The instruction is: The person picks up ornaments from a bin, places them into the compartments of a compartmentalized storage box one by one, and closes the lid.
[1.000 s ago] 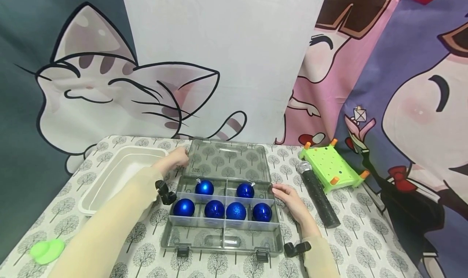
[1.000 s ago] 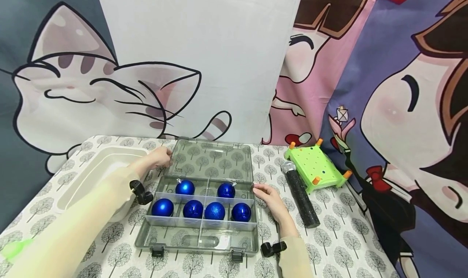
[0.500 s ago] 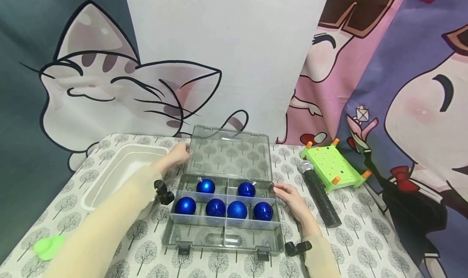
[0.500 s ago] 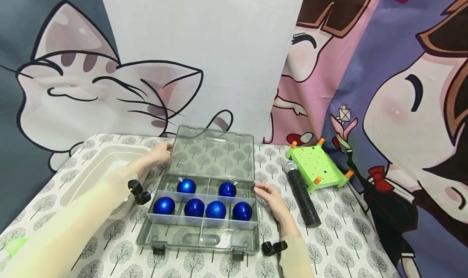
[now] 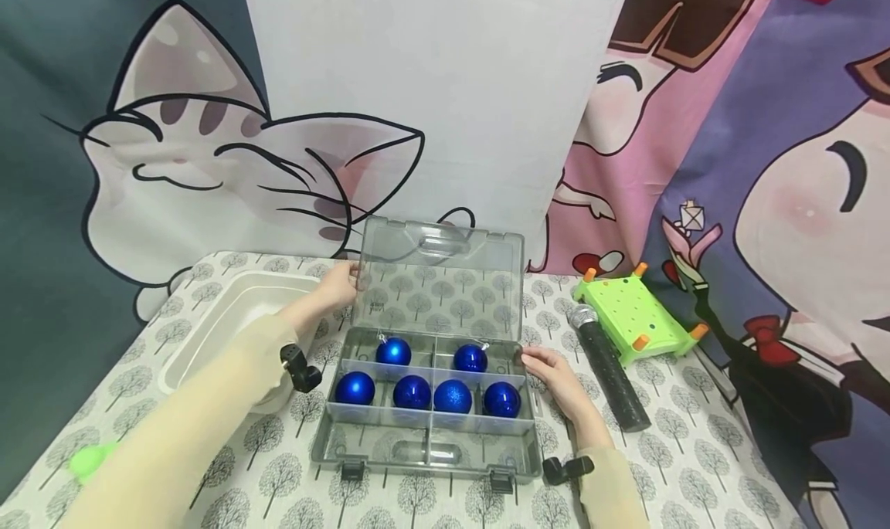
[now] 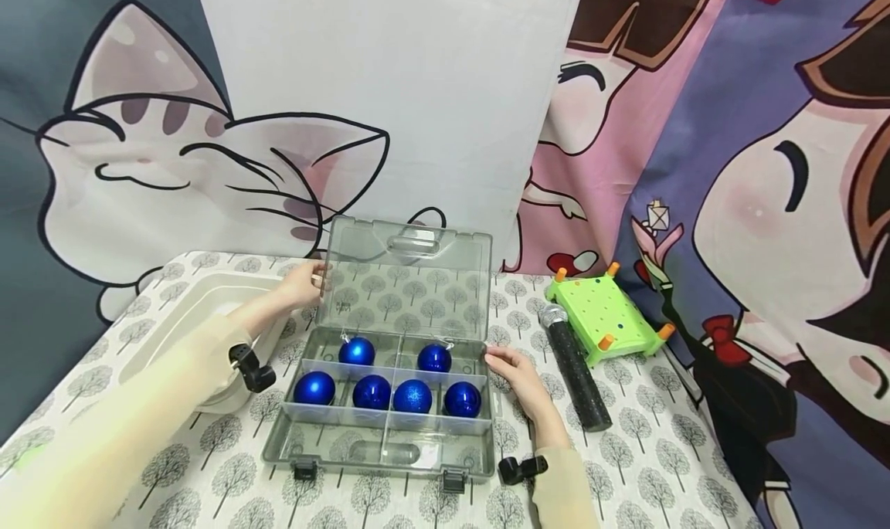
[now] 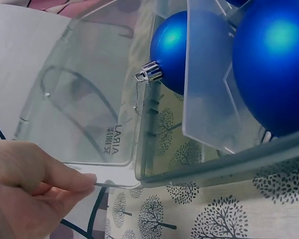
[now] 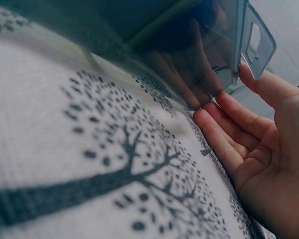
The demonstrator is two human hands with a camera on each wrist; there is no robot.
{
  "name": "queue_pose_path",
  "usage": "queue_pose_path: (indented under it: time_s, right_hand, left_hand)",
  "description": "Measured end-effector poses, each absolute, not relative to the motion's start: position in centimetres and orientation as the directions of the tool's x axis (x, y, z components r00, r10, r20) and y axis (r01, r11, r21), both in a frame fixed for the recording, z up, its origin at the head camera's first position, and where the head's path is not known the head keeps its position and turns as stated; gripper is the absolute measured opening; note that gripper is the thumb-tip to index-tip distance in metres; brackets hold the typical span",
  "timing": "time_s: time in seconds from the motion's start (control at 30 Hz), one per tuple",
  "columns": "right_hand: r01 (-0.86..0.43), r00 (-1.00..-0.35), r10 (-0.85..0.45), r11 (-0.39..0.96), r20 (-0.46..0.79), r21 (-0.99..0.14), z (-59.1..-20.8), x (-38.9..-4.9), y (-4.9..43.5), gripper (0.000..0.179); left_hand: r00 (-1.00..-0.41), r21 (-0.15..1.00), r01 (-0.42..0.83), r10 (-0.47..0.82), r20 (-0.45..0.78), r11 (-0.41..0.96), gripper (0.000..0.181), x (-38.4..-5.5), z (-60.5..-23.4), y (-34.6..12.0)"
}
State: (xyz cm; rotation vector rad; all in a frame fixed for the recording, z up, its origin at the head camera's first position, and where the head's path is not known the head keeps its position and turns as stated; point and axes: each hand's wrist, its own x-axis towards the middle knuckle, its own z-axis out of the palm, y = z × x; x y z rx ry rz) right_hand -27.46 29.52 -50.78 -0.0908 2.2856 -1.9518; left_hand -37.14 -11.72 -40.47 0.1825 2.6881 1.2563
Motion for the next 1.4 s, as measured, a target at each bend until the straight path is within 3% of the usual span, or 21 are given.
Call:
queue_pose_path:
  time_s: [0.73, 0.93, 1.07, 1.2, 1.4]
  right_hand:
    - [0.073, -0.989, -0.119, 0.154, -0.092, -0.985, -50.2, -27.5, 29.4, 0.042]
    - [0.069, -0.988, -0.122, 0.163, -0.090, -0.984, -50.2, -27.5, 29.4, 0.041]
    - [0.065, -0.988, -0.128, 0.167, -0.087, -0.984, -50.3, -27.5, 29.3, 0.041]
    - [0.080, -0.988, -0.118, 0.165, -0.100, -0.983, -50.4, -27.5, 29.3, 0.042]
    - [0.086, -0.987, -0.120, 0.156, -0.105, -0.984, -50.5, -27.5, 29.3, 0.042]
  left_hand:
    - [-0.971, 0.856, 0.164, 0.231, 0.054, 0.490, 0.063, -35.2, -39.7, -12.9]
    - [-0.963, 0.869, 0.220, 0.242, 0.120, 0.443, 0.046, -34.5, -39.7, -13.6]
    - [-0.962, 0.837, 0.241, 0.236, 0.139, 0.491, 0.038, -34.1, -39.5, -14.0]
    - [-0.960, 0.822, 0.249, 0.244, 0.139, 0.512, 0.042, -33.6, -39.3, -14.5]
    - [-0.953, 0.889, 0.216, 0.283, 0.104, 0.403, 0.054, -32.6, -38.9, -14.9]
